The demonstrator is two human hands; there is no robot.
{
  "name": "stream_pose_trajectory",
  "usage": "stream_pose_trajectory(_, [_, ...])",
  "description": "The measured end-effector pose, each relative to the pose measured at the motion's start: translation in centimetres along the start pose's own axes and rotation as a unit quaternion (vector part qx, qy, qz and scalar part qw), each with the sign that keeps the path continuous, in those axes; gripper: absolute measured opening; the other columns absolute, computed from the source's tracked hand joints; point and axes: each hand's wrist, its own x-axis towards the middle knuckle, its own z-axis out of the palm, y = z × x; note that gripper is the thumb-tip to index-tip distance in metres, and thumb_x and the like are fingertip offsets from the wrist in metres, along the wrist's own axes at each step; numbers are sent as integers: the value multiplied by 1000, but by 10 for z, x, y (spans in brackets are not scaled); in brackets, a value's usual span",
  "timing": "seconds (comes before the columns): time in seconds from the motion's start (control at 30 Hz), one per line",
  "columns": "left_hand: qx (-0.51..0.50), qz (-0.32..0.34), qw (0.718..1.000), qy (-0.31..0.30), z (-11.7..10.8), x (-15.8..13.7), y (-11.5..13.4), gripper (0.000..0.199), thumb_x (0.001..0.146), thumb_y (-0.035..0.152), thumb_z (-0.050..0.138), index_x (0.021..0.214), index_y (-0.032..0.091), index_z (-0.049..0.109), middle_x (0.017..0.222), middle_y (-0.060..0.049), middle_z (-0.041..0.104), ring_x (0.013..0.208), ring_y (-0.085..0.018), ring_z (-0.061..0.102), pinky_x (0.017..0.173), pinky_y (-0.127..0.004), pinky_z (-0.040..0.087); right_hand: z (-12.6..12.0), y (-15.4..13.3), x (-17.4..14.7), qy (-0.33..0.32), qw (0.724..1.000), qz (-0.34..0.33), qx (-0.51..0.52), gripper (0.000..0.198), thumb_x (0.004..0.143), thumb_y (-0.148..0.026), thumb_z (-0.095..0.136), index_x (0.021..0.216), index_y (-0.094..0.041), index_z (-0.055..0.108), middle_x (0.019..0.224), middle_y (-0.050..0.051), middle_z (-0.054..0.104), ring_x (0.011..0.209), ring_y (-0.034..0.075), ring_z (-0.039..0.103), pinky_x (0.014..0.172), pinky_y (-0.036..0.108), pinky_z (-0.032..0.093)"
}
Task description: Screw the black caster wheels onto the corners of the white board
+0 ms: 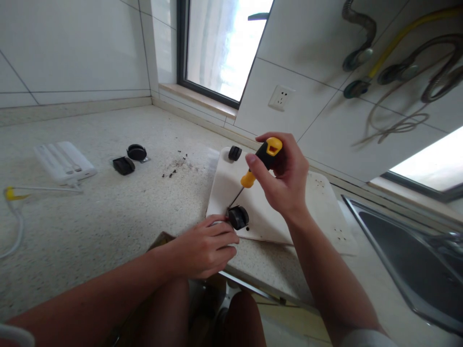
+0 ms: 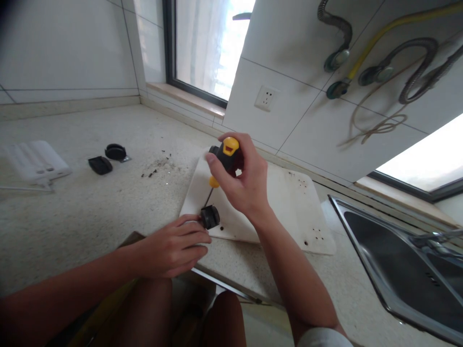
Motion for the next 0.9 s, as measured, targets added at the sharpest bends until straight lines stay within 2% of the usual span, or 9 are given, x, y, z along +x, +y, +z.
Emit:
stream_pose_trajectory(0.1, [-1, -2, 1000, 0, 0, 0, 0, 5, 104, 20, 71, 107, 21, 75, 124, -7, 81, 116, -25, 68, 122, -47, 46, 1, 1, -1, -15, 1000, 3, -1, 23, 98, -32, 86, 117, -29, 73, 90, -3, 58, 67, 11, 48, 54, 28, 42])
stream_pose_trajectory(0.27, [1, 0, 1000, 3, 1, -1, -1, 4, 104, 21, 72, 106, 21, 75, 124, -7, 81, 116, -25, 68, 121, -47, 45, 0, -2, -2, 6, 1000, 1, -2, 23, 99, -33, 86, 117, -29, 73, 88, -4, 57, 68, 12, 48, 53, 28, 42])
stream_pose_trajectory(0.53, [-3, -4, 1000, 1, 1, 0, -1, 5, 104, 22, 72, 107, 21, 74, 125, -6, 82, 116, -25, 68, 121, -48, 45, 0, -3, -1, -21, 1000, 3, 9, 22, 99, -31, 85, 117, -29, 73, 92, -3, 61, 68, 12, 48, 53, 27, 43])
stream_pose_trajectory(0.77, [-9, -5, 1000, 2, 0, 0, 0, 4, 102, 21, 73, 106, 20, 73, 124, -6, 82, 115, -25, 68, 122, -48, 45, -6, -8, -2, -74, 995, -6, 63, 27, 99, -31, 83, 126, -29, 77, 104, 1, 67, 85, 17, 64, 65, 31, 54])
stream_pose_trajectory(0.9, [-12, -11, 1000, 1, 0, 0, 0, 5, 102, 20, 74, 107, 21, 74, 124, -5, 81, 116, -25, 68, 124, -48, 44, -8, -7, -3, -104, 992, 3, 66, 36, 100, -33, 80, 136, -30, 75, 103, 2, 69, 88, 20, 66, 67, 33, 56])
